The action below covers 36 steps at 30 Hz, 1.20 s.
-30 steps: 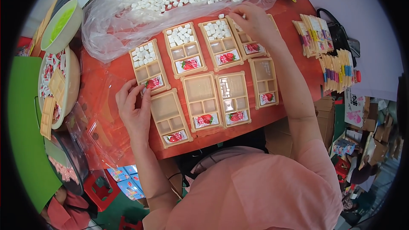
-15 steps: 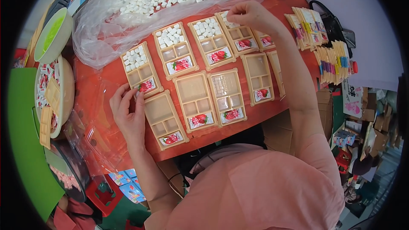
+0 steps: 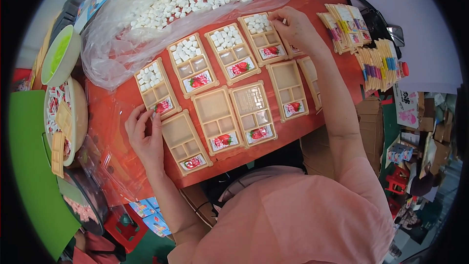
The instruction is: Packaging small decorative items and white foam pieces into wooden trays.
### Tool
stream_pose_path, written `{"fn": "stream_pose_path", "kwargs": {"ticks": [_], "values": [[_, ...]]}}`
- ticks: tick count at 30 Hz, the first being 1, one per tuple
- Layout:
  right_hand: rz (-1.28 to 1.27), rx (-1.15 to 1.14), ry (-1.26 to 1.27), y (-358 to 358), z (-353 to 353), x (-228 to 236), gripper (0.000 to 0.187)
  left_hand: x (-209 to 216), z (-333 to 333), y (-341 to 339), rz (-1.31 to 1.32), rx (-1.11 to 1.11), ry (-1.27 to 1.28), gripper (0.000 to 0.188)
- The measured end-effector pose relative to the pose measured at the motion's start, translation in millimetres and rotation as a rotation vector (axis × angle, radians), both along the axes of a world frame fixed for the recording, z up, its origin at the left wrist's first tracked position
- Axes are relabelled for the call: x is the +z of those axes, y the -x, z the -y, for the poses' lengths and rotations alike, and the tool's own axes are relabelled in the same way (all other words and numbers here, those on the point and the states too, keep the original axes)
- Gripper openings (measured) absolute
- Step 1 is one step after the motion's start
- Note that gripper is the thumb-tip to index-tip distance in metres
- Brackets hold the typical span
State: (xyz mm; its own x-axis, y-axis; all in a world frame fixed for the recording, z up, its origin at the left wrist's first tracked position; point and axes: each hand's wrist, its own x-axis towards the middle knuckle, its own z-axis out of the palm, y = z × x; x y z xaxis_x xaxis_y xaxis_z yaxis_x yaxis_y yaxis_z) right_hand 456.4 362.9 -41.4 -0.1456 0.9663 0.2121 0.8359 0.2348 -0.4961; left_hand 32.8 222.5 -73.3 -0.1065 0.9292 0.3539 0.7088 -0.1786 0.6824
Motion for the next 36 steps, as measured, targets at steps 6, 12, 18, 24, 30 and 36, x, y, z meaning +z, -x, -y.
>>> {"fn": "stream_pose_path", "kwargs": {"ticks": [6,12,18,24,30,36], "values": [[0.043,0.035,-0.094,18,8,5,0.018,-1,-1,1,0.03,0.006,0.002,0.019],[0.029,0.056,-0.046,27,-2,3,0.018,1,1,2,0.062,0.007,0.02,0.017],[-0.053,-0.032,-0.09,37,-93,23,0.035,2,0,0,0.06,0.011,0.021,0.018],[0.229,0.03,0.102,97,-163,-7,0.053,1,4,6,0.037,0.028,0.018,0.018],[0.199,0.134,-0.064,84,-200,-46,0.047,1,-5,-3,0.033,0.009,0.004,0.018],[-0.091,0.171,-0.012,95,-150,-13,0.041,4,0,2,0.06,0.025,0.01,0.017]]}}
